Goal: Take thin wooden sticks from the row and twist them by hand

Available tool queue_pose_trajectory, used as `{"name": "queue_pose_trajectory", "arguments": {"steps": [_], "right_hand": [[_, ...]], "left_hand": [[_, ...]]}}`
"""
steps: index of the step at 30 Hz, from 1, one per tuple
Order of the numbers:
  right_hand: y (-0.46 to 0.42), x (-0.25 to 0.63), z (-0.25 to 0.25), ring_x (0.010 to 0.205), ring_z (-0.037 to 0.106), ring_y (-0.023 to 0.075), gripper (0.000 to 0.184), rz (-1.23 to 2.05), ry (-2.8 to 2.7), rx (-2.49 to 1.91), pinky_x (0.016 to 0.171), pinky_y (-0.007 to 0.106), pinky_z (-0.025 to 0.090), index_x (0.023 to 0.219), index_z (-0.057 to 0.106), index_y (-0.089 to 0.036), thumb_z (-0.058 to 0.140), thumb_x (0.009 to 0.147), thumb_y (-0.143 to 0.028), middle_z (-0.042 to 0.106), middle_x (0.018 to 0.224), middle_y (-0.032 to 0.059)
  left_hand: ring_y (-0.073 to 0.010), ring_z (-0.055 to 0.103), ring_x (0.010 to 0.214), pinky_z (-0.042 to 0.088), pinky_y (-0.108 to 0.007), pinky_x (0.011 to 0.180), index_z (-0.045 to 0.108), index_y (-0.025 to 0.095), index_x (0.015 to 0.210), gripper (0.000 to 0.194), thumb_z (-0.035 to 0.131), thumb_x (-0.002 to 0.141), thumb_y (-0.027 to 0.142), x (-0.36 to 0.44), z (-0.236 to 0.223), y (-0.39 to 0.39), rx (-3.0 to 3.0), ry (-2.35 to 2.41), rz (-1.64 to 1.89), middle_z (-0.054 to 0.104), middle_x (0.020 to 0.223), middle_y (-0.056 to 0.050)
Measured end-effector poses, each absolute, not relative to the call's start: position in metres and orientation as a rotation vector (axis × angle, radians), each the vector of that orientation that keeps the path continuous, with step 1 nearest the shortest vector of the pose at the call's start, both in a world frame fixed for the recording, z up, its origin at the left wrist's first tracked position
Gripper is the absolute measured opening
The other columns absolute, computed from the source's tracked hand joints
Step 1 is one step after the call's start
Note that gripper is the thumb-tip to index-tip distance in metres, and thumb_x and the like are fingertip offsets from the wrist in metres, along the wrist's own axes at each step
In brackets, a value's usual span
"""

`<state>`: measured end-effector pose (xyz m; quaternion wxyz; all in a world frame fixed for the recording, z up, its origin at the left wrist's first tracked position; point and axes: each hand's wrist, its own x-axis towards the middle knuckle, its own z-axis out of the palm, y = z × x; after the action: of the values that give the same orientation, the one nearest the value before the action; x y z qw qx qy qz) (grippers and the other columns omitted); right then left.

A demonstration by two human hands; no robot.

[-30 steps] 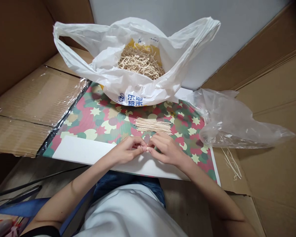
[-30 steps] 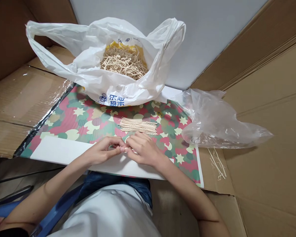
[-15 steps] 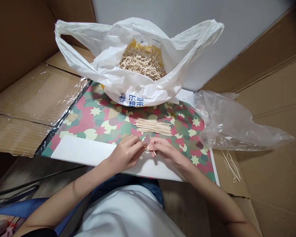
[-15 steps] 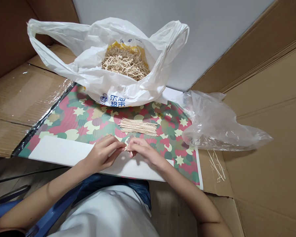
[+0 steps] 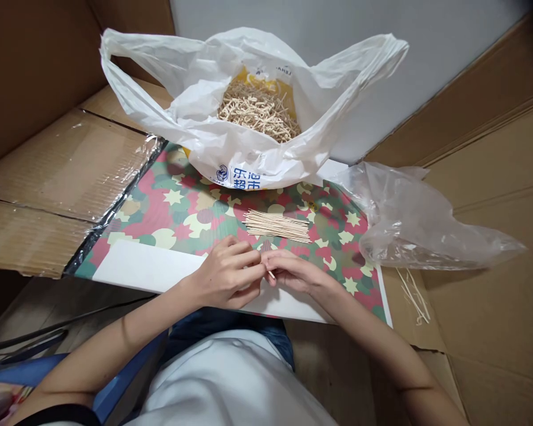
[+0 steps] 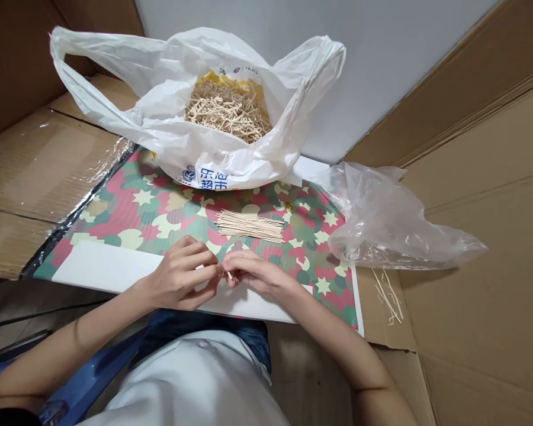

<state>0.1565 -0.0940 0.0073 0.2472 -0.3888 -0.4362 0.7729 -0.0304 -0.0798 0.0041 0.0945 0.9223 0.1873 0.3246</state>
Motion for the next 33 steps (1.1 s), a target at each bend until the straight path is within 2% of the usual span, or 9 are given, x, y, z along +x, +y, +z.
{"name": "queue_pose_trajectory", "arguments": {"steps": [5, 8, 11, 15, 18, 24, 29, 33], "right_hand": [[-0.09, 0.161, 0.007, 0.056, 0.049, 0.0119, 0.025, 2.204, -1.211, -1.072, 0.058, 0.026, 0.042, 0.066, 0.053, -0.019, 0.052, 0.082, -0.039, 0.05, 0.058, -0.0016], [-0.092, 0.167, 0.013, 0.068, 0.053, 0.0128, 0.026, 1.784, -1.334, -1.246, 0.062, 0.025, 0.042, 0.082, 0.054, -0.02, 0.042, 0.087, -0.042, 0.053, 0.071, 0.0], [-0.098, 0.169, 0.025, 0.081, 0.053, 0.015, 0.018, 1.242, -1.64, -1.363, 0.067, 0.026, 0.042, 0.088, 0.052, -0.021, 0.047, 0.085, -0.038, 0.055, 0.084, 0.0019], [-0.107, 0.161, 0.038, 0.078, 0.05, 0.0162, 0.01, 0.936, -2.121, -1.297, 0.069, 0.029, 0.04, 0.083, 0.054, -0.021, 0.051, 0.084, -0.031, 0.056, 0.079, 0.0022], [-0.107, 0.155, 0.039, 0.072, 0.047, 0.0149, 0.011, 0.873, -2.171, -1.246, 0.066, 0.028, 0.039, 0.074, 0.051, -0.021, 0.049, 0.084, -0.025, 0.054, 0.07, 0.0003], [-0.107, 0.149, 0.03, 0.068, 0.046, 0.0146, 0.014, 0.867, -2.021, -1.257, 0.059, 0.026, 0.037, 0.067, 0.047, -0.021, 0.048, 0.081, -0.021, 0.051, 0.066, -0.0002], [-0.111, 0.142, 0.024, 0.066, 0.046, 0.0147, 0.015, 0.797, -1.894, -1.275, 0.059, 0.027, 0.037, 0.066, 0.046, -0.021, 0.046, 0.081, -0.02, 0.05, 0.064, -0.0004], [-0.109, 0.15, 0.024, 0.068, 0.049, 0.0147, 0.014, 0.91, -1.867, -1.309, 0.061, 0.027, 0.038, 0.068, 0.047, -0.021, 0.046, 0.083, -0.022, 0.051, 0.067, -0.0004]], "left_hand": [[-0.014, 0.044, 0.06, 0.032, -0.029, 0.059, 0.053, 0.017, 0.065, 0.01, 0.049, 0.074, 0.018, -0.022, 0.0, -0.083, 2.177, 0.688, 1.058, 0.053, 0.061, -0.002], [-0.0127, 0.043, 0.058, 0.033, -0.026, 0.055, 0.049, 0.016, 0.062, 0.015, 0.05, 0.076, 0.02, -0.019, -0.003, -0.084, 1.78, 0.714, 1.079, 0.049, 0.059, -0.001], [-0.0112, 0.04, 0.055, 0.031, -0.024, 0.052, 0.048, 0.016, 0.061, 0.015, 0.052, 0.074, 0.022, -0.016, -0.008, -0.085, 1.487, 0.726, 1.05, 0.045, 0.057, 0.001], [-0.011, 0.039, 0.056, 0.03, -0.024, 0.053, 0.05, 0.016, 0.061, 0.012, 0.054, 0.07, 0.023, -0.012, -0.014, -0.087, 1.293, 0.697, 1.043, 0.044, 0.059, 0.001], [-0.0112, 0.038, 0.056, 0.029, -0.025, 0.053, 0.051, 0.016, 0.061, 0.01, 0.054, 0.069, 0.021, -0.01, -0.016, -0.088, 1.252, 0.674, 1.055, 0.043, 0.058, 0.002], [-0.0121, 0.037, 0.058, 0.03, -0.026, 0.054, 0.049, 0.016, 0.059, 0.011, 0.052, 0.068, 0.02, -0.01, -0.015, -0.088, 1.16, 0.731, 1.162, 0.04, 0.059, 0.001], [-0.0123, 0.036, 0.058, 0.032, -0.025, 0.051, 0.046, 0.017, 0.059, 0.008, 0.049, 0.066, 0.019, -0.005, -0.015, -0.087, 1.085, 0.819, 1.284, 0.037, 0.06, 0.0], [-0.0126, 0.039, 0.058, 0.034, -0.025, 0.051, 0.047, 0.017, 0.059, 0.01, 0.051, 0.068, 0.02, -0.006, -0.013, -0.085, 1.171, 0.816, 1.29, 0.04, 0.06, 0.001]]}}
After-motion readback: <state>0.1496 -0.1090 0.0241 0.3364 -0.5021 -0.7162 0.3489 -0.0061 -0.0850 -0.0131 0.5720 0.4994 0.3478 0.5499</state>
